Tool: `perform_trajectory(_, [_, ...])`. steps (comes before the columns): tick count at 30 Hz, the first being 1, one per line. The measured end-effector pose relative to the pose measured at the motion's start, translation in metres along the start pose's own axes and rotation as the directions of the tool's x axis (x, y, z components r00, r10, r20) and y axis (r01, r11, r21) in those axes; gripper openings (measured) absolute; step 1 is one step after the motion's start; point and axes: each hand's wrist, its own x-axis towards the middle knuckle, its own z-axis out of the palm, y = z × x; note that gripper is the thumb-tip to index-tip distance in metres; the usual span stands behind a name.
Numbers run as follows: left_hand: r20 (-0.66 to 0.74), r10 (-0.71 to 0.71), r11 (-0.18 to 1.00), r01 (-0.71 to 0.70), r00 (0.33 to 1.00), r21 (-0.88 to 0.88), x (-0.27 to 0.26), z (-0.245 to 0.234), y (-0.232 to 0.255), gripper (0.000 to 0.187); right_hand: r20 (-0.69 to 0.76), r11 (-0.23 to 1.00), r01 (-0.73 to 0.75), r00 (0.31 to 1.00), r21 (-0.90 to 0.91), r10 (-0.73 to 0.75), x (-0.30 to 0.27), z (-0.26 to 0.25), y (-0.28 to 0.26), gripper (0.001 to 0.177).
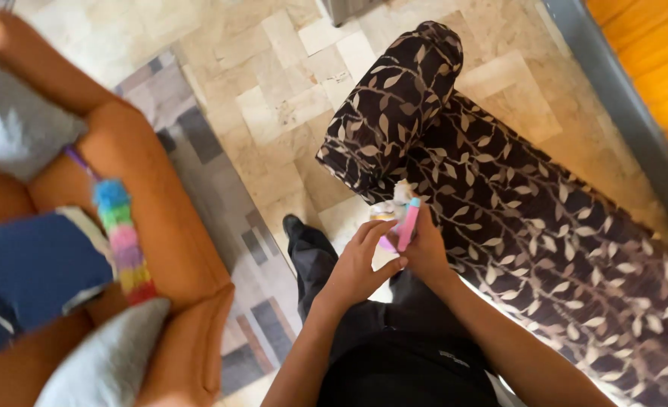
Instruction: Clean a sofa, arrange decorative items on a tray, and wipe down a table and wall using a cleaning solution and cloth.
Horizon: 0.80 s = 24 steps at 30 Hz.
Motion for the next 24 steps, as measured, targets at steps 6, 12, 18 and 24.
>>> perform_trajectory(6, [0.255,-0.013,0.984,0.057,0.967,-0.166,0.059,-0.054,-0.102,0.058,-0.499,0.97,-0.241,0.841,0.0,0.209,0.067,0.071,0.031,0.064])
perform_trajectory(12, [0.465,-0.259,0.931,0.347,0.847,-0.113,0.115,-0.101,-0.239,0.061,-0.556,0.738,-0.495,0.487,0.46,0.673,0.084,0.147,0.077,0.072])
perform_trajectory(18, [0.456,-0.506,0.856,0.493,0.732,0.158,0.211,-0.086,-0.311,0.077,-0.459,0.514,-0.504,0.24,0.694,0.855,0.122,0.173,0.008,0.073])
perform_trajectory(24, [0.393,-0.614,0.788,0.56,0.684,0.256,0.316,-0.068,-0.305,0.116,-0.388,0.344,-0.465,0.003,0.816,0.922,0.149,0.222,0.028,0.054])
